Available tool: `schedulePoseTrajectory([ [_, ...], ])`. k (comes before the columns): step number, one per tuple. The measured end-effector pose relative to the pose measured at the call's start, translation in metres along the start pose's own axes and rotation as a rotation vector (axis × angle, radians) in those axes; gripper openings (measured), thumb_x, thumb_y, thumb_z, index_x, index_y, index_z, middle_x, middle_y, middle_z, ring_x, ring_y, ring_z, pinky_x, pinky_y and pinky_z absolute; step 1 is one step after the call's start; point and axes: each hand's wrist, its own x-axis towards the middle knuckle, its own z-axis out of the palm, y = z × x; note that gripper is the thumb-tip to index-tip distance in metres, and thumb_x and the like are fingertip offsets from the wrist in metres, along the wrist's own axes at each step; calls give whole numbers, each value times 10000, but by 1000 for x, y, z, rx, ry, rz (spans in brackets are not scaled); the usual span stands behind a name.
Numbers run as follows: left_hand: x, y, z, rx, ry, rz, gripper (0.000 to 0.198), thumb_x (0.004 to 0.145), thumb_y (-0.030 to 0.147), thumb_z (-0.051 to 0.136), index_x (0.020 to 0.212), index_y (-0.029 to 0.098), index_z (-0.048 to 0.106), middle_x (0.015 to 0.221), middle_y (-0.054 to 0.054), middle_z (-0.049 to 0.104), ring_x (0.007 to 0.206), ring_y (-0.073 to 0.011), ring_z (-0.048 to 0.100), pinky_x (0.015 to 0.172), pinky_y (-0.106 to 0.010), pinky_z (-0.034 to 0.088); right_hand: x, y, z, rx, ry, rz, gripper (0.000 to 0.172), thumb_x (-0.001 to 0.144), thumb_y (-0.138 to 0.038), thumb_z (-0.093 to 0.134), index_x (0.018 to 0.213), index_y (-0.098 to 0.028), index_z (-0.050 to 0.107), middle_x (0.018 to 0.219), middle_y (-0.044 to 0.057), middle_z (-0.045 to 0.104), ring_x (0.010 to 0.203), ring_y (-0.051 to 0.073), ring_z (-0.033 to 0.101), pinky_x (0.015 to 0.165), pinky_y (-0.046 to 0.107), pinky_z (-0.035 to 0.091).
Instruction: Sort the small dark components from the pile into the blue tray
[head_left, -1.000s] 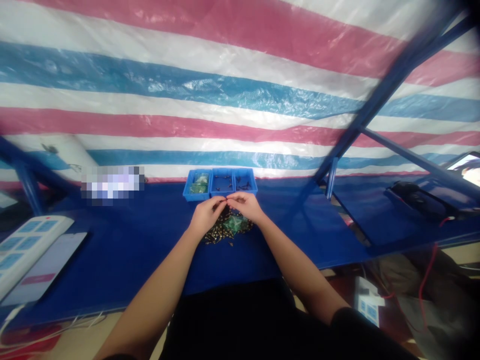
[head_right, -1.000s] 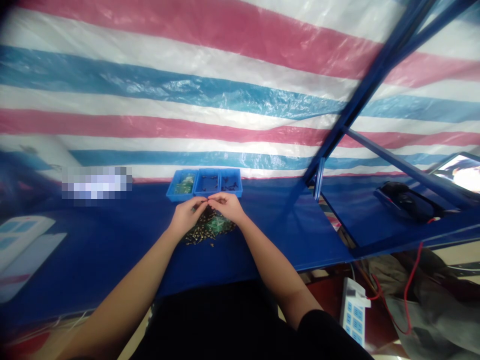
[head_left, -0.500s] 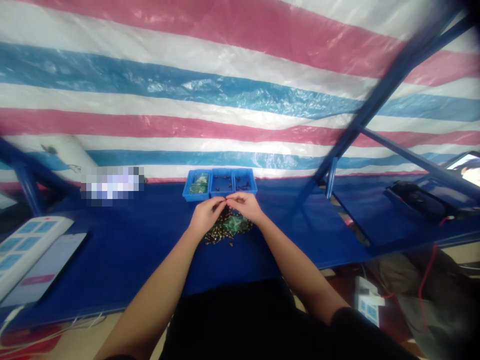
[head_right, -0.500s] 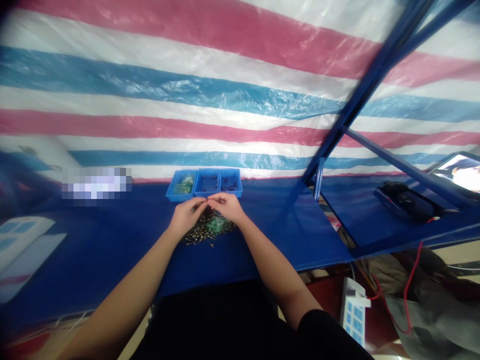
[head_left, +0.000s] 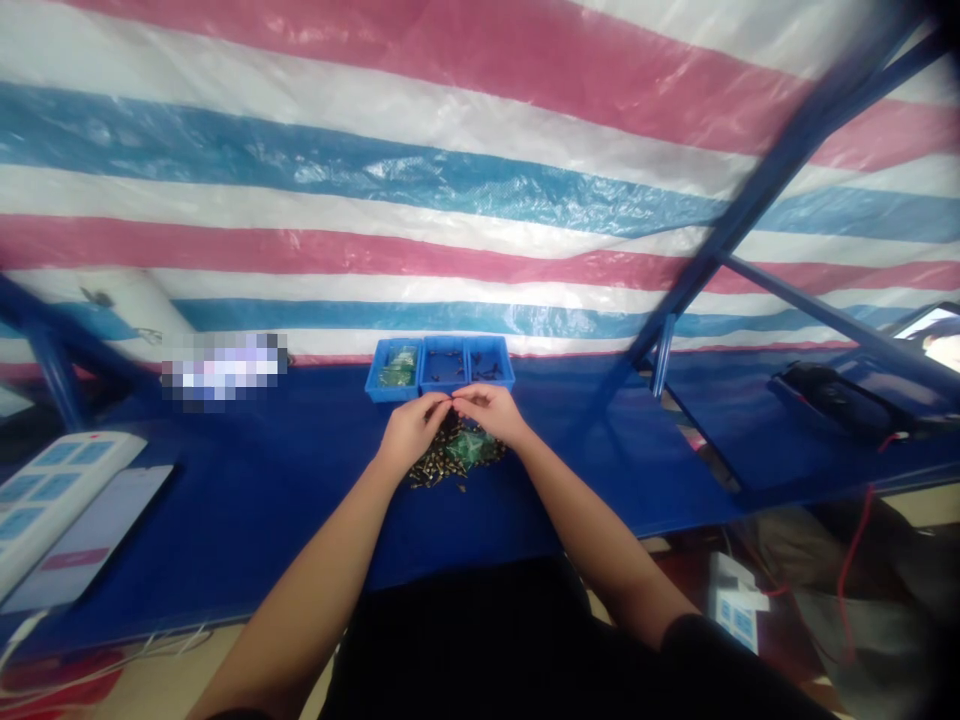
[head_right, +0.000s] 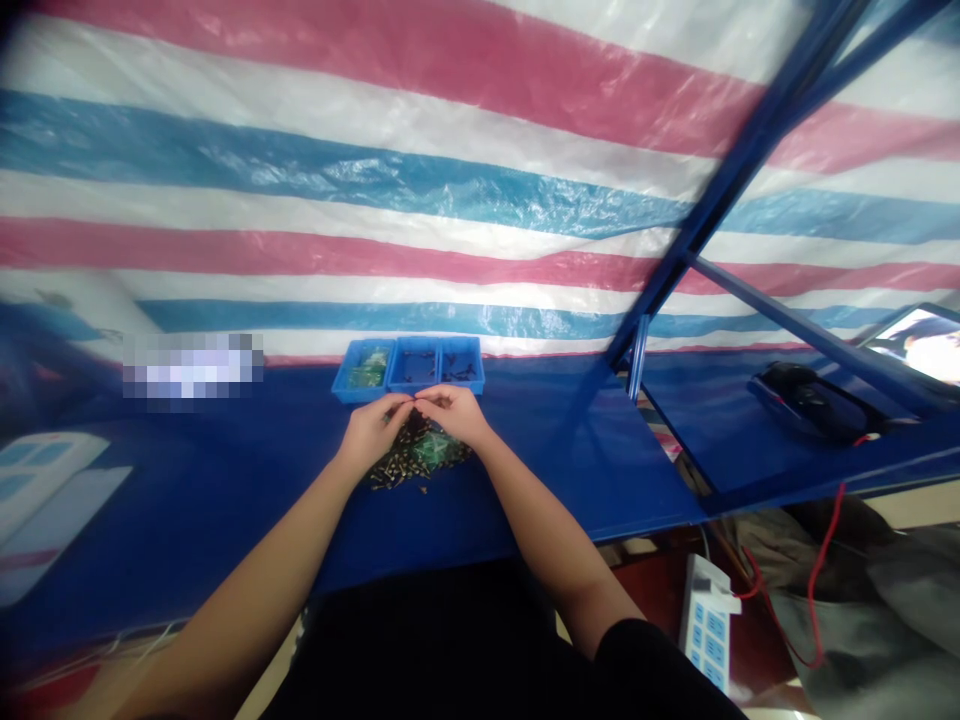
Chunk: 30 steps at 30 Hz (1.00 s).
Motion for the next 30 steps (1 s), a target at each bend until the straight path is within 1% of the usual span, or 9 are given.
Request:
schedulePoseTrajectory([
  [5,0,-2,2,-7,28,9,271,906,410,534,1032,215,673,770,0,694,673,-129,630,673,-230,487,1,2,-1,-4,-3,-5,363,706,-415,737,947,-144,723,760,48,714,670,146,644,688,295,544],
  [10,0,-2,1,-7,14,9,253,915,393,522,1003,218,682,866,-17,723,726,-139,657,707,-233,491,1,2,0,12,-9,0,373,694,-421,745,940,-141,720,772,52,720,670,147,647,689,300,543],
  [16,0,1,0,7,-3,16,259,928,397,500,973,222,686,909,-18,727,736,-143,659,711,-238,486,-1,-4,1,19,-1,4,376,682,-417,755,945,-151,720,794,53,725,692,154,657,719,311,550],
  [22,0,0,1,-7,39,1,292,906,427,532,1057,218,668,784,-4,697,677,-131,632,680,-233,491,0,-3,0,27,7,-8,367,686,-417,753,932,-147,718,757,48,715,664,144,644,696,308,548],
  [24,0,-1,1,-1,42,16,285,908,423,528,1043,219,675,767,-3,692,669,-129,626,677,-233,490,0,-1,0,23,5,-6,373,687,-425,751,933,-147,717,758,46,713,665,143,642,690,303,547],
  [26,1,-1,1,3,32,27,275,914,415,518,1016,220,682,787,-7,702,680,-131,632,685,-233,491,0,0,0,25,4,-1,379,682,-431,752,929,-147,716,755,44,711,666,142,641,683,300,545],
  [30,1,0,0,7,12,24,272,923,408,502,998,222,687,893,-21,729,722,-142,656,709,-235,496,0,1,0,33,-6,1,377,680,-427,755,933,-150,718,760,43,712,671,143,641,692,299,544],
])
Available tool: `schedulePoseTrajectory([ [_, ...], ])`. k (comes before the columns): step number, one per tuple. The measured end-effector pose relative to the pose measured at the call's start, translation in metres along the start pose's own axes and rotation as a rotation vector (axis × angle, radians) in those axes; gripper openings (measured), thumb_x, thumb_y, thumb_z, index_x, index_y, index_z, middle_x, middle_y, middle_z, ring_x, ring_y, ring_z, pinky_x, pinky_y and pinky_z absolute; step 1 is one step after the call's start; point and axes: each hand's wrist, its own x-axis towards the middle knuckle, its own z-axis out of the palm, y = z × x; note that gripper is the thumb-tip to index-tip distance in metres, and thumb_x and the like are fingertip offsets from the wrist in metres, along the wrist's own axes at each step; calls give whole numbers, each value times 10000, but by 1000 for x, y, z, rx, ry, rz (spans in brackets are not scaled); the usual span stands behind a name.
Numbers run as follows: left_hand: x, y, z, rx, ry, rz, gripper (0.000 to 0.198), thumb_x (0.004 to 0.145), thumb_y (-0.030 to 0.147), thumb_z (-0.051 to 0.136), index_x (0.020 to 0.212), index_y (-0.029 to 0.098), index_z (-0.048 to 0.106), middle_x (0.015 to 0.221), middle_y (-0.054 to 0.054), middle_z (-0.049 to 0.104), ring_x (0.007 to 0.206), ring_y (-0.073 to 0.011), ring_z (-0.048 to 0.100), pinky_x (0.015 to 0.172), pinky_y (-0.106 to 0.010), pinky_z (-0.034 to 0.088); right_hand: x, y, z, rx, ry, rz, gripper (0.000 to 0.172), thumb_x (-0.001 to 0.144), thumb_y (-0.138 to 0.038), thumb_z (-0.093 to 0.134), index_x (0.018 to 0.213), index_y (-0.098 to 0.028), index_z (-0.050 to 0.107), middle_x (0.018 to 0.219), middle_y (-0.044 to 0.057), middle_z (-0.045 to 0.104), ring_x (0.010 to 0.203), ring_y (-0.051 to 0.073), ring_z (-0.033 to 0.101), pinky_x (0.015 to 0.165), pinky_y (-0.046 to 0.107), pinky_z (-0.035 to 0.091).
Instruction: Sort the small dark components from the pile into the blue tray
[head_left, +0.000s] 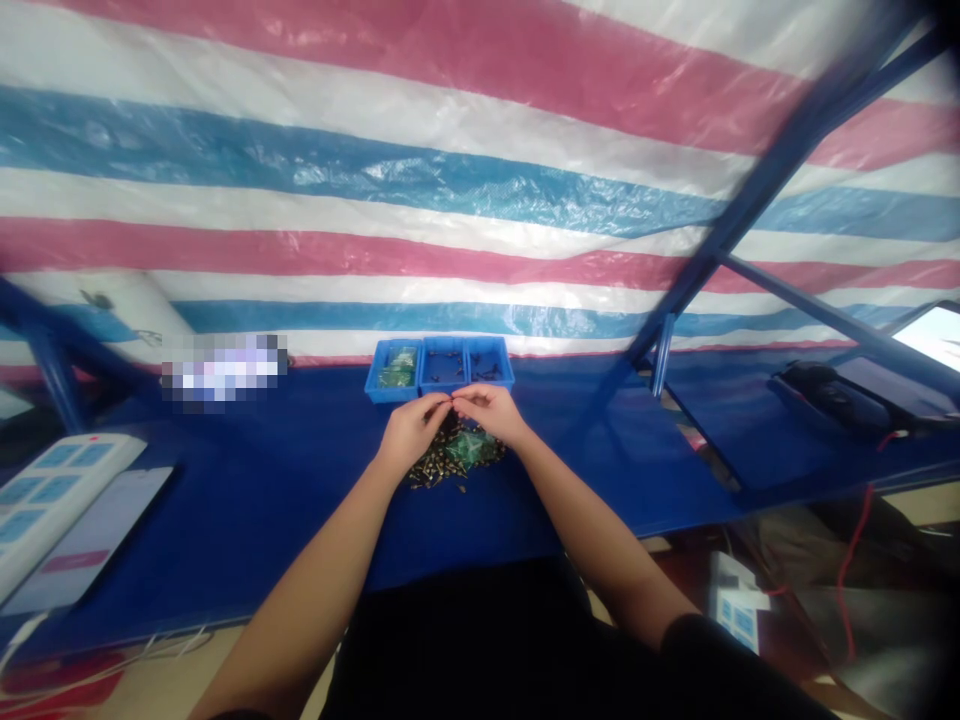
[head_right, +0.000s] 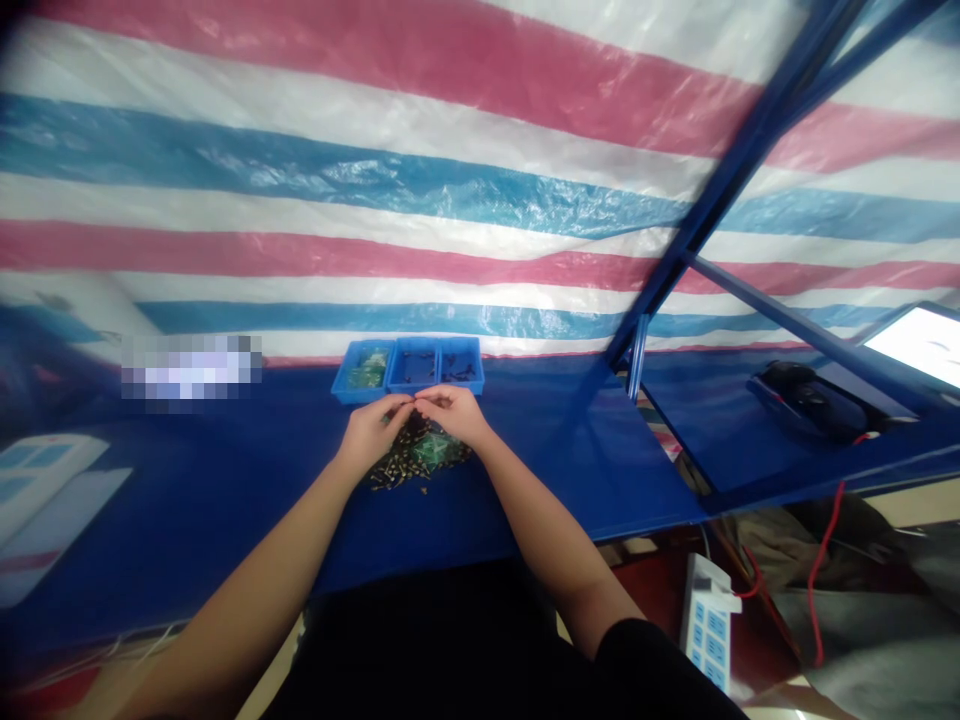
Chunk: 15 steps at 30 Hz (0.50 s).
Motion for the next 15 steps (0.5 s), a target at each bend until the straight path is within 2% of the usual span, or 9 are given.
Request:
schedulePoseTrajectory([
  [3,0,0,1,4,-10,-3,270,925,405,499,996,224,686,909,-23,730,732,-147,657,709,-239,491,0,0,0,1,-5,-4,370,687,-416,753,940,-150,719,766,45,715,677,142,643,697,297,541],
  [9,-1,-1,3,-10,33,-2,272,910,419,525,1010,216,676,755,2,688,657,-126,619,670,-228,480,0,1,-1,-25,5,3,372,693,-427,745,938,-149,722,749,42,710,667,143,640,683,294,536],
  [15,-1,-1,1,-10,1,-12,255,919,403,515,993,226,682,873,-10,724,720,-134,654,703,-230,492,0,0,-1,-18,2,-3,362,691,-414,750,940,-154,720,766,45,715,675,148,646,698,301,542],
])
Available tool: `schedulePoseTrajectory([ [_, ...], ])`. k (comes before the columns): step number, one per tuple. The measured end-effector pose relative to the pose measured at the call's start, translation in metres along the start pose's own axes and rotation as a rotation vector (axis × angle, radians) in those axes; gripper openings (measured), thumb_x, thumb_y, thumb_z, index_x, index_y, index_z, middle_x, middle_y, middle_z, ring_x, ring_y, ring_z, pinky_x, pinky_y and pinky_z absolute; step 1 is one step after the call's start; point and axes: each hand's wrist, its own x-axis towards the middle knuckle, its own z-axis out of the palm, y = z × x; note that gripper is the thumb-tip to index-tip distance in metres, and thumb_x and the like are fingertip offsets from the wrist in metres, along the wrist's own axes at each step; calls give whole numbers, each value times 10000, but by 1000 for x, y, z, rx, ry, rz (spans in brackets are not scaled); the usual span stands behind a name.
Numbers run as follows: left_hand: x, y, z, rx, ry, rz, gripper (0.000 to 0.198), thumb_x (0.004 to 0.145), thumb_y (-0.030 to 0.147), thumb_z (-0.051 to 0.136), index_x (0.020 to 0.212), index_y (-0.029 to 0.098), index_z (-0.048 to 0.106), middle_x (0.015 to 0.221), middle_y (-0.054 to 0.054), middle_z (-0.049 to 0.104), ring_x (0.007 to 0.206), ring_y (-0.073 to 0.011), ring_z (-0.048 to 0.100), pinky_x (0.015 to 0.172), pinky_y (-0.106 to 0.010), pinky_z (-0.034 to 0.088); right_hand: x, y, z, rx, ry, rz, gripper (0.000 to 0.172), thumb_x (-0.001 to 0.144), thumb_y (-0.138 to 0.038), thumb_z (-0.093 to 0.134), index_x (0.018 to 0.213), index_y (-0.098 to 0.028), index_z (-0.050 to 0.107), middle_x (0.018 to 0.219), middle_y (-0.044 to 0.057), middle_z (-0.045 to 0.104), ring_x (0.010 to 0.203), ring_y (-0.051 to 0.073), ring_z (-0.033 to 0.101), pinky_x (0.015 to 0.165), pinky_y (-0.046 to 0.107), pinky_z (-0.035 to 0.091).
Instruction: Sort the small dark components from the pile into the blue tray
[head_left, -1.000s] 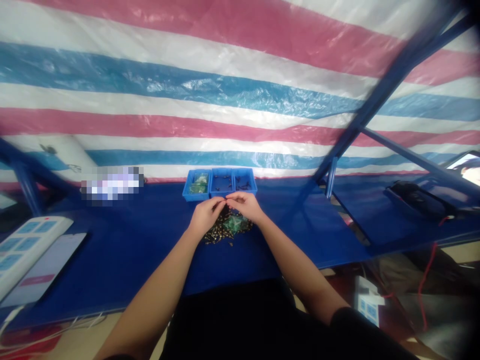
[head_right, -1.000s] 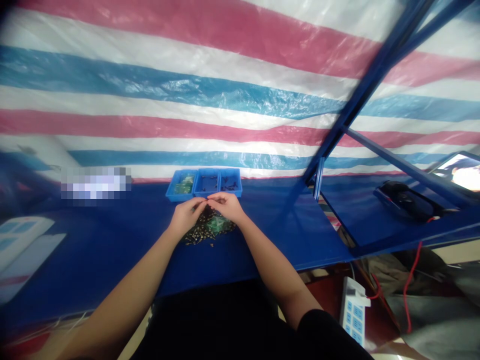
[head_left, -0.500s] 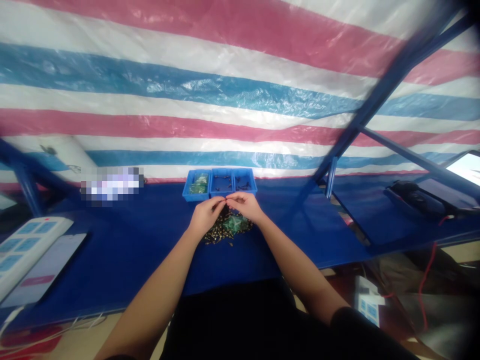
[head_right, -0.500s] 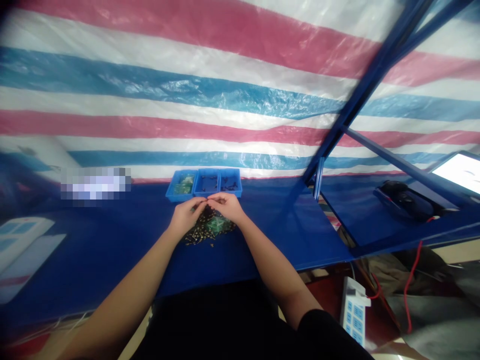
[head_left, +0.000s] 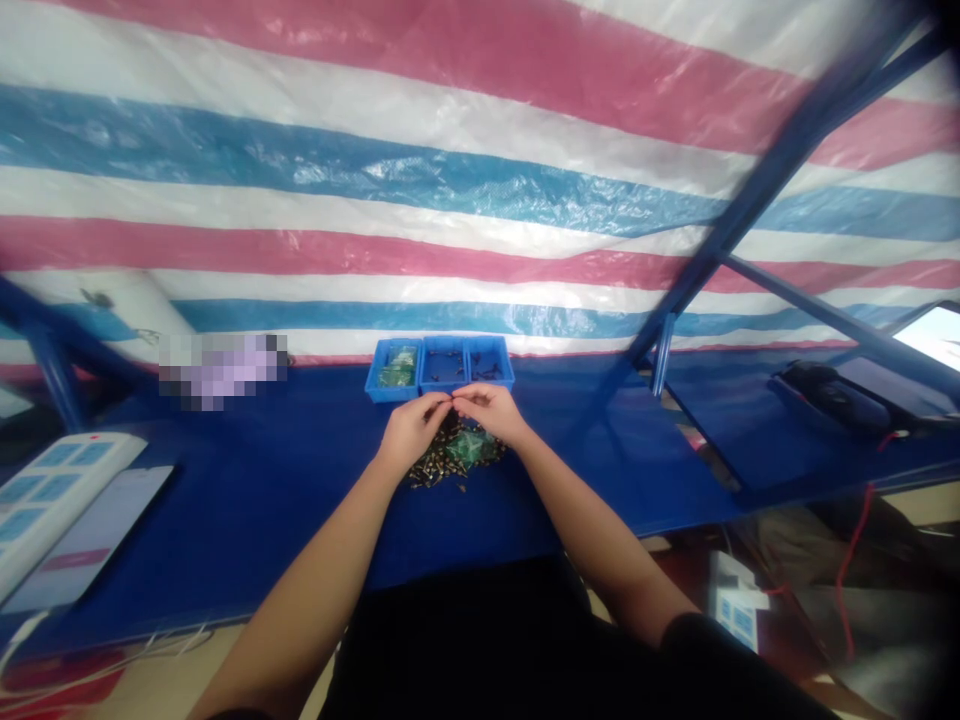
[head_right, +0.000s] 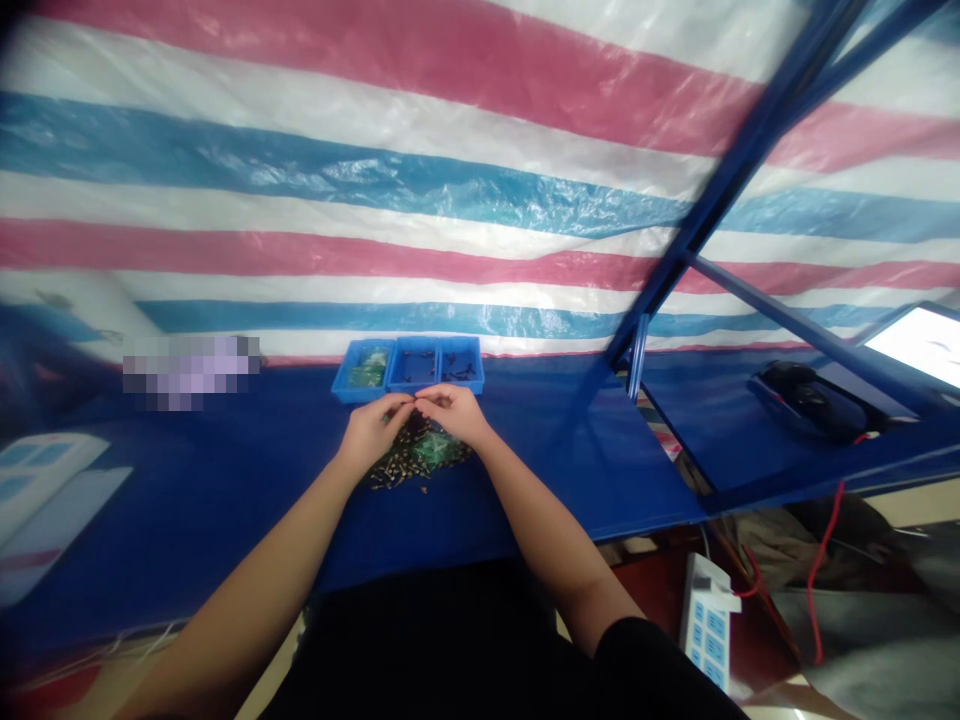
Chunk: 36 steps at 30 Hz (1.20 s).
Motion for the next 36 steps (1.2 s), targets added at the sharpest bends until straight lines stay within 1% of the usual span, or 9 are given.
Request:
schedulePoseTrajectory([
  [3,0,0,0,-6,-13,-15,248,924,397,509,997,230,675,906,-11,728,737,-138,663,705,-229,488,0,1,0,-3,-1,-1,354,694,-410,748,937,-155,722,762,44,716,672,149,647,697,301,544],
  [7,-1,1,-1,-13,-43,-44,249,933,404,490,991,228,656,831,-1,713,688,-133,650,672,-223,473,1,2,0,-1,-5,1,348,704,-410,741,937,-153,724,757,44,716,671,149,646,687,297,544],
  [13,0,5,-5,-7,-78,-76,259,959,401,436,958,224,625,754,16,673,652,-125,624,651,-221,444,0,1,1,20,-11,4,369,688,-400,755,958,-151,721,797,48,725,689,147,654,725,304,547],
  [18,0,7,-6,-16,-74,-80,263,949,410,456,961,214,631,752,13,672,650,-122,620,647,-218,442,-1,-1,2,39,-3,-14,333,690,-358,760,942,-144,725,794,48,724,696,141,652,723,292,536],
  [26,0,11,-7,-99,-77,-67,311,951,424,433,919,193,640,731,2,671,643,-118,609,639,-210,455,0,1,2,34,-13,2,328,706,-369,747,944,-144,722,760,37,712,663,130,636,684,272,528],
  [29,0,9,-6,-98,-65,-68,294,937,427,461,943,201,650,759,0,684,654,-122,617,634,-213,461,0,2,1,13,-5,-12,324,721,-379,735,943,-143,723,761,41,711,666,134,639,686,278,531],
  [33,-1,3,-2,-74,-10,-48,283,906,432,524,1032,209,645,735,14,665,639,-115,603,641,-213,461,0,2,-1,-14,-1,-15,336,723,-399,731,941,-143,722,754,44,710,675,141,642,686,284,531],
  [36,-1,1,0,-57,-8,-25,272,910,422,525,1027,212,652,731,16,660,630,-112,596,643,-214,455,0,2,-1,-12,-8,-10,335,721,-398,733,936,-141,720,753,43,708,677,139,642,687,281,530],
])
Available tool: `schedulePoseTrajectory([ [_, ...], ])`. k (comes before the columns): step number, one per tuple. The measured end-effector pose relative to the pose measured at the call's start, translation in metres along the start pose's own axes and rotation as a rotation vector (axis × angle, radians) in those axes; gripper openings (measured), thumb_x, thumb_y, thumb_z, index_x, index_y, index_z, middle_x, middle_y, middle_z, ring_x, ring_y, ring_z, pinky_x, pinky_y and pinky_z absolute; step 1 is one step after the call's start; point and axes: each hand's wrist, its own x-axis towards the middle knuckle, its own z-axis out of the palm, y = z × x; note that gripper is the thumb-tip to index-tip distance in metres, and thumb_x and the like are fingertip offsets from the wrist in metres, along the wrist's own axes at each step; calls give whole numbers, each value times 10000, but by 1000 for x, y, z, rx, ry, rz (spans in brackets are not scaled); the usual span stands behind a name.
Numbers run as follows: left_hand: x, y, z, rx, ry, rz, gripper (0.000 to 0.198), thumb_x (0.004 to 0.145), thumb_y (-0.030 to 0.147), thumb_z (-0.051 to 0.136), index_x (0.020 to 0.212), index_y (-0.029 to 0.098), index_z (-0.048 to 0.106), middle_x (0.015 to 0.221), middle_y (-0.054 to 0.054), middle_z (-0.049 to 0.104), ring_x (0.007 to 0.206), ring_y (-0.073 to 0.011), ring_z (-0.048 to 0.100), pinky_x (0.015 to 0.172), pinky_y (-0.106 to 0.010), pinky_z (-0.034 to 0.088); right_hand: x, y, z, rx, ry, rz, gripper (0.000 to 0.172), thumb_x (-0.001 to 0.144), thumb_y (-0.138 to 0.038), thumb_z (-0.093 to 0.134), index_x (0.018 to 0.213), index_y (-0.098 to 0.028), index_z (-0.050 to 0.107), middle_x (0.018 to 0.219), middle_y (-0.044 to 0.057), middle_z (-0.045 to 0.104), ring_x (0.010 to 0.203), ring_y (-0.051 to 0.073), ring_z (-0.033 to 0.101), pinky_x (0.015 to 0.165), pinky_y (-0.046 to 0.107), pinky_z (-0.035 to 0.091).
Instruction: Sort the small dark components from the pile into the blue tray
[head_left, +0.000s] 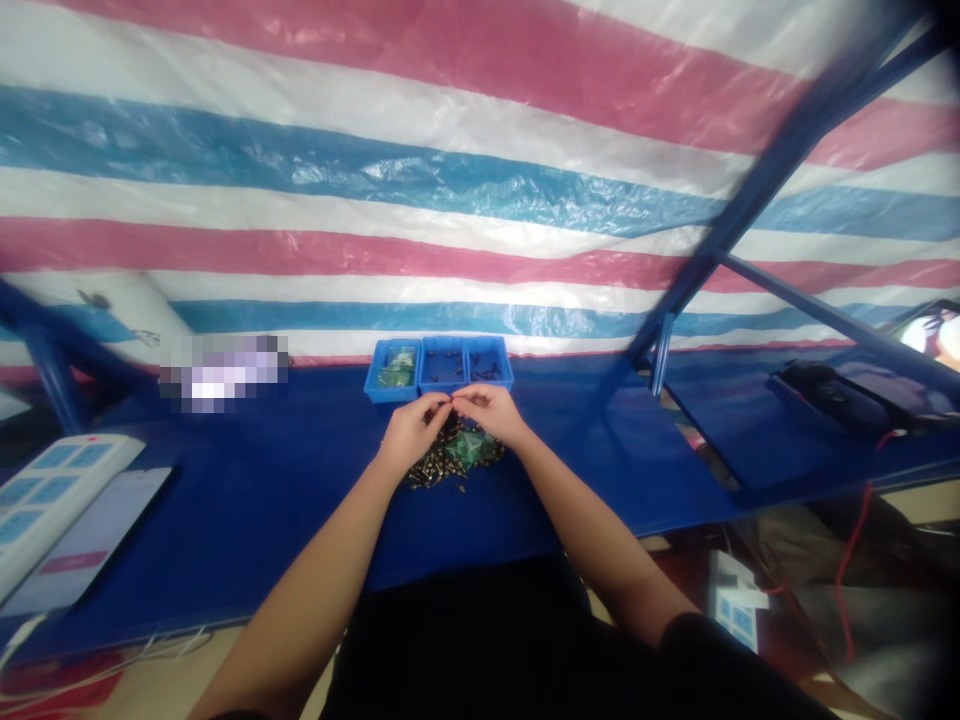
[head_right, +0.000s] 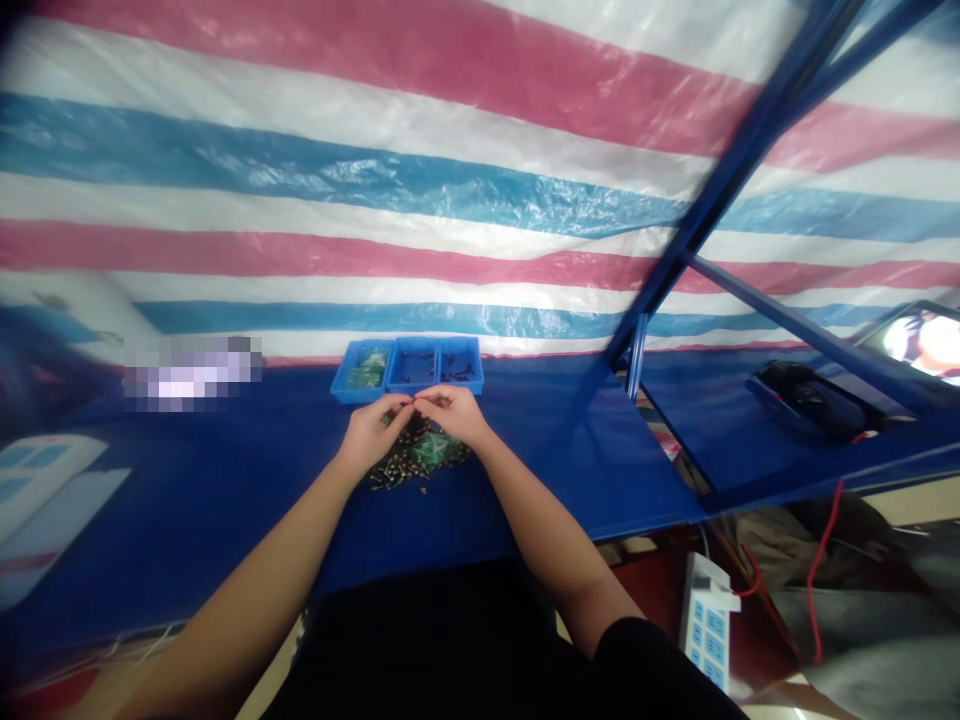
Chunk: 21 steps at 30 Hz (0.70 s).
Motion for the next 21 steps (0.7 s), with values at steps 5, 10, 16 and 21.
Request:
schedulePoseTrajectory([
  [5,1,1,-1,15,-31,-13,267,934,408,484,977,214,663,812,-3,702,677,-125,631,673,-220,464,0,-1,1,30,-6,-5,337,713,-388,740,948,-147,716,774,43,713,686,140,647,705,287,536],
  [10,1,3,-4,35,-65,-43,286,946,416,454,964,211,652,779,0,695,675,-132,634,664,-225,457,-2,-5,3,42,-9,-26,335,694,-377,755,939,-152,720,816,51,726,723,150,662,744,308,540],
  [16,1,5,-4,28,-54,-42,297,943,421,450,977,211,658,786,-6,695,670,-135,629,658,-226,457,-2,-7,3,15,17,-23,329,689,-377,755,922,-148,721,783,48,722,699,150,655,723,305,542],
  [21,0,3,-1,19,-8,-18,295,917,435,497,1038,215,652,734,11,669,630,-124,604,632,-223,457,-1,-6,2,16,9,-17,327,704,-379,745,934,-148,716,765,43,715,668,141,643,689,293,538],
])
